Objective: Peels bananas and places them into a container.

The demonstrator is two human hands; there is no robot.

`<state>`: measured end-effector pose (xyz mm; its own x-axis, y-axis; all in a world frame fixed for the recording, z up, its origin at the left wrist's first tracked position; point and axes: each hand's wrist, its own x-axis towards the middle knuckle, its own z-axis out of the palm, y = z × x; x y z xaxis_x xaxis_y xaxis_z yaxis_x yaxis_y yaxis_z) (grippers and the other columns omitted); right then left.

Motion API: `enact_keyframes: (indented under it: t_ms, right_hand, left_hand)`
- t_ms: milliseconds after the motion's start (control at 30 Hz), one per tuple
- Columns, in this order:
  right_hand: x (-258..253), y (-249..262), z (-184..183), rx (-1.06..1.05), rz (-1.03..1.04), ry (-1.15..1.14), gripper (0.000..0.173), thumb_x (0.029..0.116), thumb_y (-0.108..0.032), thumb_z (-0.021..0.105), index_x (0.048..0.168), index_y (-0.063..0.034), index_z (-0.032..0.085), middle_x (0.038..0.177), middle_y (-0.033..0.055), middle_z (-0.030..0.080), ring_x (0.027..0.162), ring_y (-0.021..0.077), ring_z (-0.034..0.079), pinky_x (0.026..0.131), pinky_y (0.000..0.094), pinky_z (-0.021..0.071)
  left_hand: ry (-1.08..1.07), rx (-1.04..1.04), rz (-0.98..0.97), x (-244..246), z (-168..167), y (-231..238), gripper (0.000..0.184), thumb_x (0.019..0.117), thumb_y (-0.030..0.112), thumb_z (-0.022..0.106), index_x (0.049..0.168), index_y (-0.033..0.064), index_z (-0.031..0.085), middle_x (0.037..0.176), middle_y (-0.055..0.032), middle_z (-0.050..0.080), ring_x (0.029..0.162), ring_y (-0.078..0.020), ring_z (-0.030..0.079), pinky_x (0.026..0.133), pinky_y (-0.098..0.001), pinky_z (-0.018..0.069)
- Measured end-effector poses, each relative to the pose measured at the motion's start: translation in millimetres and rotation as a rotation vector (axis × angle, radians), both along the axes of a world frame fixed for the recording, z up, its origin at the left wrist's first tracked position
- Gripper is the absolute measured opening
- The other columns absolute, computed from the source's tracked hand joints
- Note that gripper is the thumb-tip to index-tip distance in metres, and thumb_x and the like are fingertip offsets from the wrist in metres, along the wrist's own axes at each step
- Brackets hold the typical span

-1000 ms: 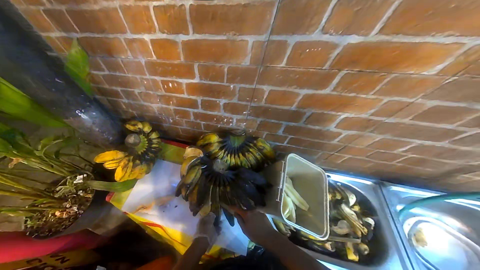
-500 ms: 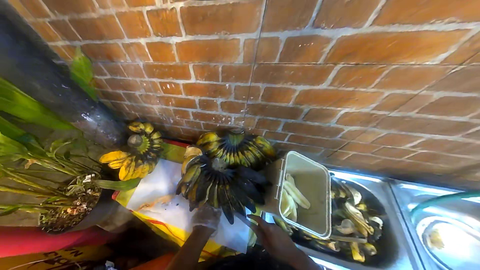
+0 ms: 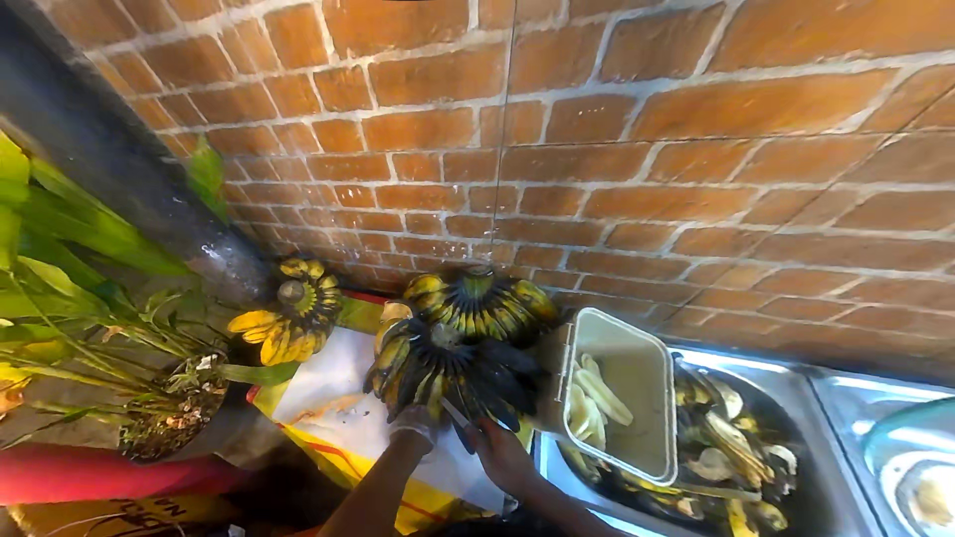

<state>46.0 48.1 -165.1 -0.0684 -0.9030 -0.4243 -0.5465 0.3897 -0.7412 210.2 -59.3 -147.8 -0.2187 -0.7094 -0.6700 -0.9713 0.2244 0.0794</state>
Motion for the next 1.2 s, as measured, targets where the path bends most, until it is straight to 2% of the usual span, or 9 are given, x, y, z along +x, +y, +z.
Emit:
enact_keyframes:
  t_ms: [133,267,400,567,633,800,867,1000,1200]
  right_hand:
    - [11,-18,-10,0.014,0.003,0.025,0.061,0.1009,-0.062,0.049,0.122,-0.0082,0.068,0.108,0.0140,0.072,0.102,0.0281,0.070,0.094,0.0521,0.0561]
    - [26,-33,-6,0.056,0.105,0.125,0.056,0.1046,-0.055,0.044,0.117,-0.0075,0.072,0.113,0.0169,0.072,0.112,0.0320,0.068,0.101,0.0555,0.0522]
    - [36,-44,5,0.156,0.132,0.171,0.057,0.1064,-0.052,0.043,0.113,-0.0020,0.071,0.117,0.0203,0.070,0.116,0.0345,0.066,0.101,0.0558,0.0511]
    - [43,-56,13,0.304,0.178,0.213,0.073,0.1038,-0.063,0.039,0.118,0.0025,0.068,0.124,0.0242,0.067,0.122,0.0382,0.063,0.103,0.0590,0.0488]
    - [45,-59,14,0.335,0.148,0.165,0.073,0.1039,-0.063,0.040,0.116,0.0035,0.067,0.121,0.0248,0.067,0.117,0.0383,0.065,0.100,0.0587,0.0503]
    - [45,-65,4,0.397,0.001,0.009,0.068,0.0966,-0.065,0.056,0.110,0.0006,0.065,0.102,0.0182,0.066,0.087,0.0301,0.064,0.078,0.0524,0.0519]
    - [46,-65,6,0.428,-0.054,-0.044,0.063,0.0962,-0.059,0.060,0.113,0.0008,0.065,0.101,0.0176,0.065,0.084,0.0287,0.062,0.075,0.0511,0.0516]
    - [44,-61,2,0.467,-0.151,-0.198,0.044,0.0963,-0.047,0.063,0.109,-0.0046,0.063,0.083,0.0058,0.054,0.066,0.0172,0.050,0.061,0.0389,0.0455]
    - [38,-54,-21,0.450,-0.238,-0.421,0.022,0.0949,-0.031,0.067,0.100,-0.0107,0.060,0.065,-0.0028,0.047,0.050,0.0098,0.042,0.048,0.0281,0.0396]
  left_hand:
    - [0.100,0.022,0.014,15,-4,-4,0.065,0.0944,0.033,0.067,0.145,-0.0046,0.049,0.144,-0.0247,0.054,0.135,-0.0387,0.052,0.113,-0.0559,0.0417]
    - [0.216,-0.065,-0.006,16,-7,8,0.061,0.1038,0.040,0.050,0.153,0.0045,0.044,0.151,-0.0212,0.050,0.136,-0.0372,0.052,0.112,-0.0558,0.0436]
    - [0.242,-0.093,0.013,11,-19,15,0.060,0.1034,0.040,0.050,0.152,0.0057,0.045,0.151,-0.0226,0.049,0.138,-0.0372,0.051,0.113,-0.0545,0.0434]
    - [0.190,-0.048,-0.006,18,-12,14,0.054,0.1024,0.033,0.054,0.145,0.0004,0.052,0.148,-0.0232,0.052,0.135,-0.0384,0.052,0.111,-0.0551,0.0442]
    - [0.161,-0.031,-0.034,20,-10,14,0.055,0.1001,0.032,0.057,0.144,-0.0009,0.053,0.148,-0.0238,0.051,0.135,-0.0391,0.052,0.110,-0.0551,0.0449]
    - [0.256,-0.074,0.109,24,-7,23,0.049,0.1009,0.035,0.056,0.139,0.0039,0.059,0.140,-0.0183,0.060,0.126,-0.0341,0.060,0.107,-0.0517,0.0489]
    - [0.330,-0.062,0.213,26,-4,27,0.048,0.1026,0.036,0.055,0.139,0.0047,0.059,0.138,-0.0172,0.062,0.127,-0.0323,0.060,0.109,-0.0495,0.0477]
    - [0.482,0.015,0.544,27,-2,32,0.044,0.1039,0.033,0.056,0.133,0.0000,0.061,0.129,-0.0214,0.065,0.121,-0.0332,0.063,0.105,-0.0495,0.0491]
    - [0.517,-0.010,0.640,33,-20,38,0.040,0.1064,0.028,0.052,0.134,0.0015,0.062,0.130,-0.0215,0.065,0.122,-0.0338,0.062,0.106,-0.0501,0.0483]
